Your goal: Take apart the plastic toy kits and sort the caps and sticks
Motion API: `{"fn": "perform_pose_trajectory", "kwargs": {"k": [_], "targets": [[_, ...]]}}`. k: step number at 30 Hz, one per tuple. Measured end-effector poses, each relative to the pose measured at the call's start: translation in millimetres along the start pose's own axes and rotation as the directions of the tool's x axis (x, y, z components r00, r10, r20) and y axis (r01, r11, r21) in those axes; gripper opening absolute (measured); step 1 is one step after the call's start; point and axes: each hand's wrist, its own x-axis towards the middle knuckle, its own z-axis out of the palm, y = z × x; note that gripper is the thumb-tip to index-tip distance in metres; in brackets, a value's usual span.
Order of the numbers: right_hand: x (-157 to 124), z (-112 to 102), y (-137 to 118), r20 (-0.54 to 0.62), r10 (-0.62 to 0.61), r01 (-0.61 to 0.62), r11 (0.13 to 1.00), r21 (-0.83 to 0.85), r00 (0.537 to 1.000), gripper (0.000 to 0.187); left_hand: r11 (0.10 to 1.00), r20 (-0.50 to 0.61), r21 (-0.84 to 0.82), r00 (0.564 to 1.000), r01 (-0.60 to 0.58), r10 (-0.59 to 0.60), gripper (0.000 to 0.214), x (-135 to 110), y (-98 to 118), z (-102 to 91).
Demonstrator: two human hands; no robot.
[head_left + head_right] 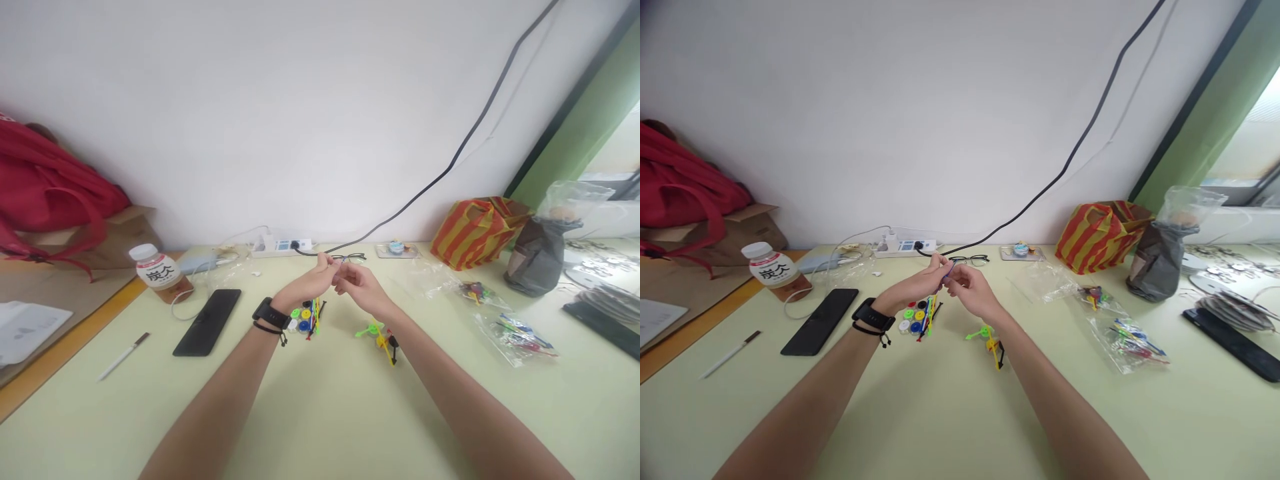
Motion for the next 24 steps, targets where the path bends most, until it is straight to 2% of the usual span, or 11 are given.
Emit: {"fn": "perform_pose_trajectory", "kwargs": {"k": [3,7,11,15,17,19,22,24], "targets": [[2.2,-0.3,1.5,-0.071,-0.035,0.032,0.999,-0.037,0.997,0.008,1.0,-0.011,-0.014,1.0,-0.018,0.018,0.038,-0.5,1.4,2.6],[3.3,-7.0,-2.6,-0.157,-0.009,0.008,1.0,-0.007,0.988,0.008,0.985,-0.012,-0.09,0.989,-0.149,0.148,0.037,0.6,4.1,2.2],[2.2,-13.8,-9.4,-0.131,0.013,-0.007,0.999,0.048,0.991,0.013,0.965,0.0,-0.144,0.975,-0.219,0.221,0.036,3.0,2.6,-2.1],[1.1,-14.4,-11.6,-0.085,0.008,-0.007,1.0,0.005,0.996,0.011,0.961,0.03,-0.146,0.97,-0.233,0.239,0.035,3.6,-0.6,-6.3],[0.3,-14.7,-10.6,-0.086,0.035,-0.041,0.997,-0.06,0.996,0.01,0.965,0.064,-0.133,0.969,-0.228,0.238,0.034,2.1,-1.7,-8.0],[-1.0,-16.9,-8.1,-0.073,0.118,-0.132,0.967,-0.217,0.99,0.014,0.974,0.12,-0.083,0.968,-0.21,0.219,0.031,0.6,-3.8,-8.7],[-3.7,-23.1,-2.1,-0.041,0.274,-0.259,0.835,-0.486,0.961,0.025,0.977,0.2,0.071,0.962,-0.202,0.184,0.027,1.6,-10.8,-5.9],[-4.9,-28.1,1.9,-0.014,0.325,-0.273,0.77,-0.577,0.946,0.023,0.955,0.236,0.169,0.951,-0.242,0.199,0.026,5.0,-17.1,-1.5]]}}
